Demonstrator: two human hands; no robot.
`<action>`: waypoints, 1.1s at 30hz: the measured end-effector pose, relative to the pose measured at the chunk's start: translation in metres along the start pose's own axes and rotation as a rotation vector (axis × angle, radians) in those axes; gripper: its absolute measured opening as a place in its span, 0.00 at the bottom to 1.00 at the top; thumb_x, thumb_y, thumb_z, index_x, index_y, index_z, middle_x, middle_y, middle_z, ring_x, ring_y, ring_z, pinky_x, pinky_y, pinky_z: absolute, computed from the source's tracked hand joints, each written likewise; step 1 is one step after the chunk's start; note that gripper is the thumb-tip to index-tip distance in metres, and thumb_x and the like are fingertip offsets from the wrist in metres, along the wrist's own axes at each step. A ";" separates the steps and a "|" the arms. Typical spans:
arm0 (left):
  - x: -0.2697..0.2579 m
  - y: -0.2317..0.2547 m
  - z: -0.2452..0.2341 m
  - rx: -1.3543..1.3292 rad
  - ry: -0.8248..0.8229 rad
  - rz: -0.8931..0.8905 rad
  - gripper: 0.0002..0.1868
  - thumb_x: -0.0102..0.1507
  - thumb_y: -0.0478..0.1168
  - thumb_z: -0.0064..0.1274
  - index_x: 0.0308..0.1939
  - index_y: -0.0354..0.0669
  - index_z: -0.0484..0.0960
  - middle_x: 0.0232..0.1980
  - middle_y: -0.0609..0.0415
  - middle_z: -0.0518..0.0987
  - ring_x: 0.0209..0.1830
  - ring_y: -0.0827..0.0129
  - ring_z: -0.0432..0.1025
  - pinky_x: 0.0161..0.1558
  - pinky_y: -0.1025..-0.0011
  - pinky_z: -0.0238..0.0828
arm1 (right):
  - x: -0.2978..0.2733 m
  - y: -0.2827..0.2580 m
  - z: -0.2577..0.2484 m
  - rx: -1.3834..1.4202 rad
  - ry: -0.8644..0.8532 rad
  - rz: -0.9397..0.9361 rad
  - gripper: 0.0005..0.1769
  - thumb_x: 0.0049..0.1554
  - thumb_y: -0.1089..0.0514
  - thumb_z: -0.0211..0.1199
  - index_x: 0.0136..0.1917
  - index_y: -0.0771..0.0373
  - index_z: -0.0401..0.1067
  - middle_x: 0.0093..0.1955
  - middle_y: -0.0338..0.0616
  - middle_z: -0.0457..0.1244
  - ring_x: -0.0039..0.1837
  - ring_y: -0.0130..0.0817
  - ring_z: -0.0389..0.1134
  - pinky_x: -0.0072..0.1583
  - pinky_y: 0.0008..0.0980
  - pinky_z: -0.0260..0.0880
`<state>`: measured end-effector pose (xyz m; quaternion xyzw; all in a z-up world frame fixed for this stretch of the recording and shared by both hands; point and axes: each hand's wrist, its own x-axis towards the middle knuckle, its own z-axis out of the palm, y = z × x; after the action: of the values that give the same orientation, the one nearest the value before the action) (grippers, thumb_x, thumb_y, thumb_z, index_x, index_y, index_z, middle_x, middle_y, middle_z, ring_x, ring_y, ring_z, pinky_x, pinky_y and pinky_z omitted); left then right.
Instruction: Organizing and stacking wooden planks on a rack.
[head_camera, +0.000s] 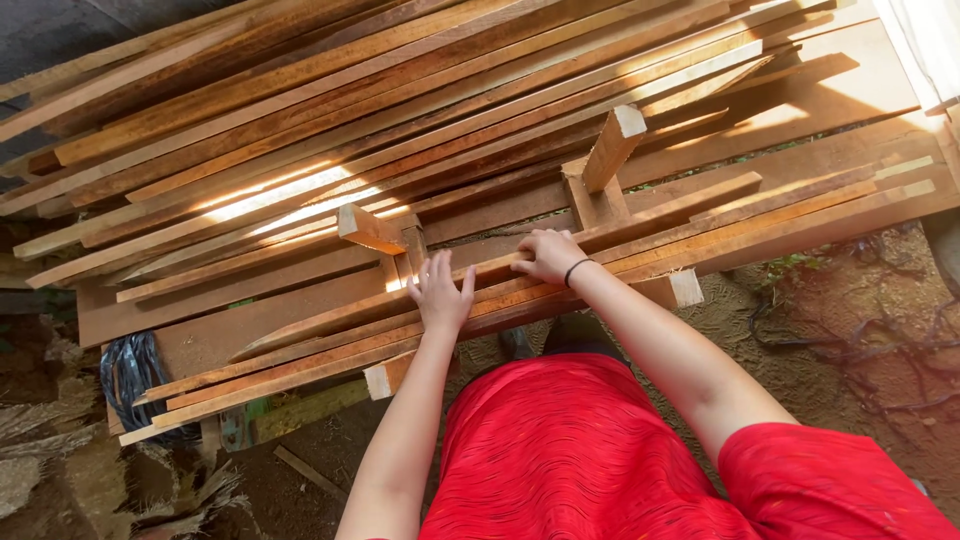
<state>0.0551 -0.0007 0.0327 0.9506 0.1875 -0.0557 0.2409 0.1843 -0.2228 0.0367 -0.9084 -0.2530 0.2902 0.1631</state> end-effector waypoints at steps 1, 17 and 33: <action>0.003 -0.009 0.010 -0.001 0.001 0.000 0.32 0.71 0.65 0.40 0.73 0.54 0.64 0.74 0.54 0.66 0.77 0.54 0.55 0.73 0.38 0.35 | -0.009 -0.006 -0.005 -0.001 0.001 0.000 0.25 0.57 0.30 0.63 0.60 0.42 0.76 0.60 0.34 0.69 0.66 0.38 0.68 0.67 0.43 0.59; -0.004 -0.018 0.015 0.248 -0.123 0.069 0.28 0.71 0.70 0.30 0.50 0.62 0.80 0.51 0.63 0.81 0.59 0.63 0.74 0.63 0.56 0.62 | -0.040 -0.008 0.013 -0.335 0.241 -0.188 0.46 0.46 0.14 0.57 0.60 0.49 0.73 0.53 0.37 0.68 0.60 0.37 0.69 0.64 0.39 0.63; -0.019 -0.016 0.025 0.351 0.162 0.227 0.25 0.71 0.66 0.31 0.54 0.57 0.74 0.55 0.60 0.74 0.56 0.60 0.71 0.56 0.57 0.61 | -0.061 -0.019 -0.001 -0.592 0.188 -0.270 0.72 0.27 0.15 0.69 0.75 0.53 0.55 0.67 0.37 0.59 0.69 0.33 0.58 0.67 0.38 0.54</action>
<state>0.0314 -0.0055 0.0074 0.9944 0.0856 0.0165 0.0605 0.1353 -0.2412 0.0723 -0.8975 -0.4280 0.0950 -0.0481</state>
